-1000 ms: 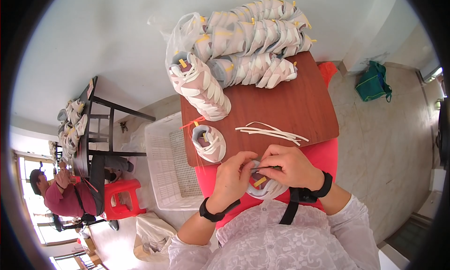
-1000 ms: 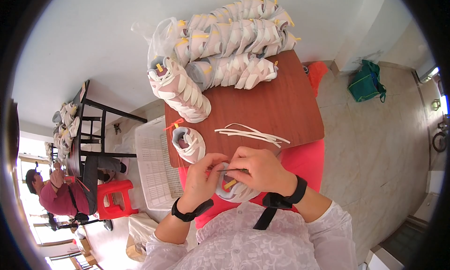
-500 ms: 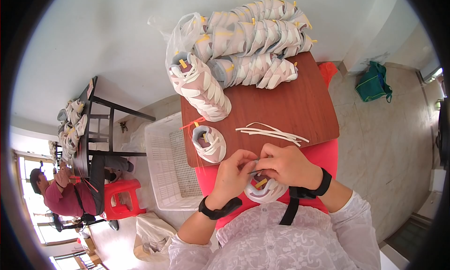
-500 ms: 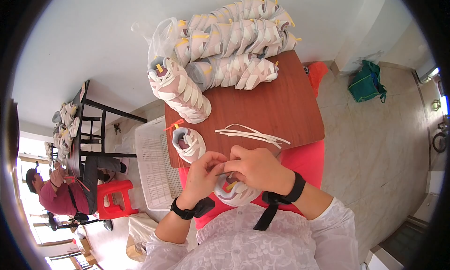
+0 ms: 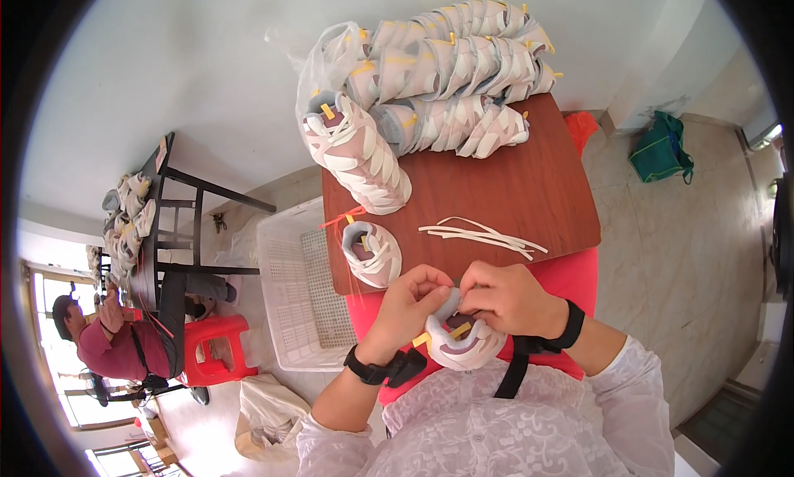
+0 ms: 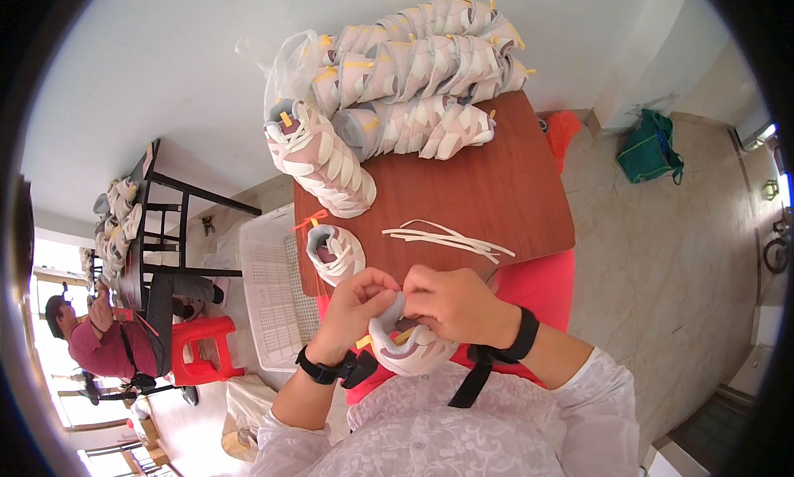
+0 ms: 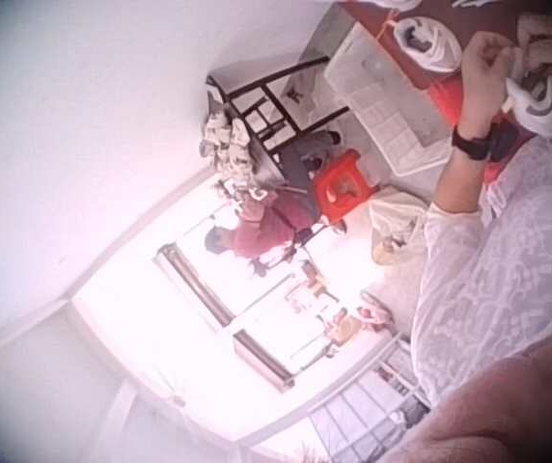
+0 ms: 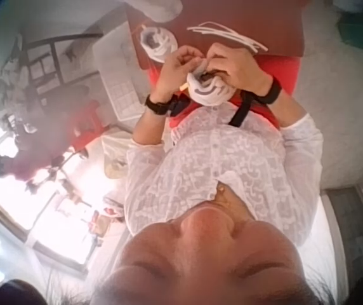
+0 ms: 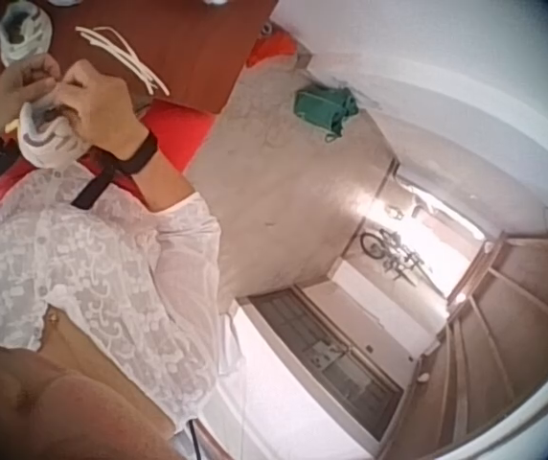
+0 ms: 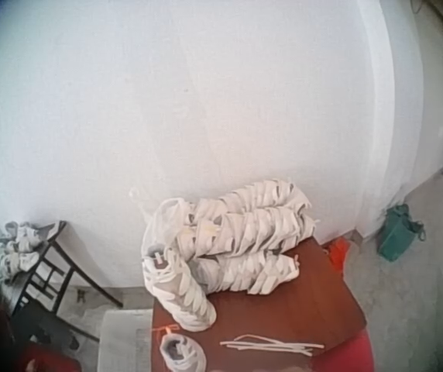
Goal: Lacing a white sneaker using a hook tool in a manufacturing setting.
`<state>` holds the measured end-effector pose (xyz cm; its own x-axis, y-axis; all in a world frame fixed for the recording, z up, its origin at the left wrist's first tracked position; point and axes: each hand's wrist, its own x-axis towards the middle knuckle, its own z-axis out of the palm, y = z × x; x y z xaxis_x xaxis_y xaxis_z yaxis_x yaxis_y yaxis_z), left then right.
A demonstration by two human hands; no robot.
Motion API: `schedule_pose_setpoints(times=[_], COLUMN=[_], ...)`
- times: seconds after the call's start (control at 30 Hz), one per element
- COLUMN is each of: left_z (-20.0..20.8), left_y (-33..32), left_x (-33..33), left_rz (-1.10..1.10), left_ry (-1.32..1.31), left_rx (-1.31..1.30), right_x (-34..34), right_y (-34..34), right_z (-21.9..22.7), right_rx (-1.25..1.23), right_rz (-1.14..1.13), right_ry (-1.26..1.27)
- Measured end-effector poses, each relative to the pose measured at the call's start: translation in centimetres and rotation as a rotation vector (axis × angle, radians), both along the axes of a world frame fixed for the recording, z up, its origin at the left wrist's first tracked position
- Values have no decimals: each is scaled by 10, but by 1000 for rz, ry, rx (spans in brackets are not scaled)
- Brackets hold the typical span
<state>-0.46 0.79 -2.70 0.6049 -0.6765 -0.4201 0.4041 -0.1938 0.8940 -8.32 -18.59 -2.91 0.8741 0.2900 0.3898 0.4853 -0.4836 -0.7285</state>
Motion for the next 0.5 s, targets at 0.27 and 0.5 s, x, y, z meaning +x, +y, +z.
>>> schedule_pose_setpoints(times=[0.27,0.5], left_z=[-2,50], left_y=[4,-1], left_x=[-4,-4], left_rz=[-53,102], left_ry=[-134,-752], left_rx=[-86,120], right_x=[-4,-11], right_y=[0,1], right_z=[6,-20], right_rx=[366,362], right_rz=[-52,-298], right_ry=[433,425])
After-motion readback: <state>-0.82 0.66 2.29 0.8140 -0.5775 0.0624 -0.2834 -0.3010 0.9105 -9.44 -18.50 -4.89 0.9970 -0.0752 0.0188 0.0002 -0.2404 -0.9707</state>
